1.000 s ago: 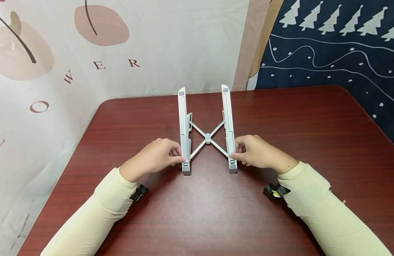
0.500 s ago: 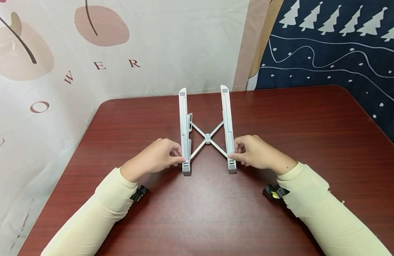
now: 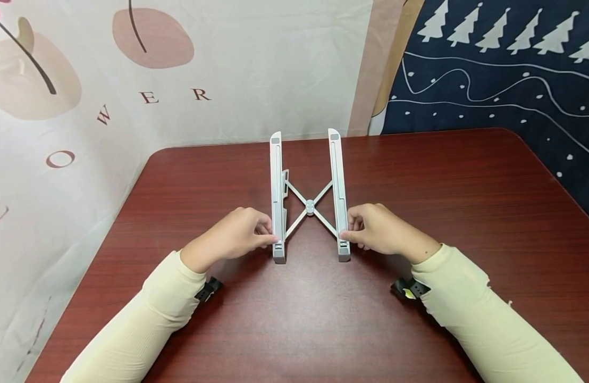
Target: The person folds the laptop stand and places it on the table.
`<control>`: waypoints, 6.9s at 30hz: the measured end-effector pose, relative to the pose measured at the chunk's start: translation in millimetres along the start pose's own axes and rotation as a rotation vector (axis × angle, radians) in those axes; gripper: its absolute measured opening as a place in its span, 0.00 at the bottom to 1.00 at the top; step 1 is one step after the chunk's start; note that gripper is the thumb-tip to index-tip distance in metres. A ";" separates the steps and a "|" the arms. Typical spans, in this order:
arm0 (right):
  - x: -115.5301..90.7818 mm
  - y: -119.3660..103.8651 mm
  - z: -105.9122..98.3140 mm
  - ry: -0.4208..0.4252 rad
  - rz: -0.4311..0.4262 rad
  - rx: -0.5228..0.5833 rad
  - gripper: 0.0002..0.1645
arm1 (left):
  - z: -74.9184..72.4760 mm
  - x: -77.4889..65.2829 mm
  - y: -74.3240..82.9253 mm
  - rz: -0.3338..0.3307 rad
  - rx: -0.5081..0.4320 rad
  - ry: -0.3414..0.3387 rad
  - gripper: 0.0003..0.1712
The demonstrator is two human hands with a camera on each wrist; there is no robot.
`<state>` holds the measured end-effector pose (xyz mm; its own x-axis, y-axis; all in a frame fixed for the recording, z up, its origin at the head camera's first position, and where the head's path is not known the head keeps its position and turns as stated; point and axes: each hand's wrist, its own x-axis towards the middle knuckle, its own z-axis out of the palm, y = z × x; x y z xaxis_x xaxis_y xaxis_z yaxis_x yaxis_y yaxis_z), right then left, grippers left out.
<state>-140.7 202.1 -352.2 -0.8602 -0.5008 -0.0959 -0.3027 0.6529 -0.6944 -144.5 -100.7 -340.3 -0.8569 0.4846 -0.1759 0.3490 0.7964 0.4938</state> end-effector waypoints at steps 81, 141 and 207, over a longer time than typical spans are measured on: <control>-0.8 -10.9 14.6 0.004 -0.036 -0.062 0.14 | 6.0 -5.5 14.0 0.034 0.045 0.005 0.11; -4.6 -22.0 29.0 -0.012 -0.069 -0.033 0.15 | 12.4 -9.6 24.4 0.051 0.080 -0.018 0.13; -6.1 -34.8 45.7 -0.060 -0.105 -0.016 0.11 | 19.7 -12.6 33.2 0.098 0.062 -0.047 0.12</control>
<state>-106.2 156.5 -360.0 -0.7978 -0.5993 -0.0661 -0.3964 0.6039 -0.6915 -114.6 -73.2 -338.5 -0.7996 0.5760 -0.1696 0.4538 0.7647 0.4576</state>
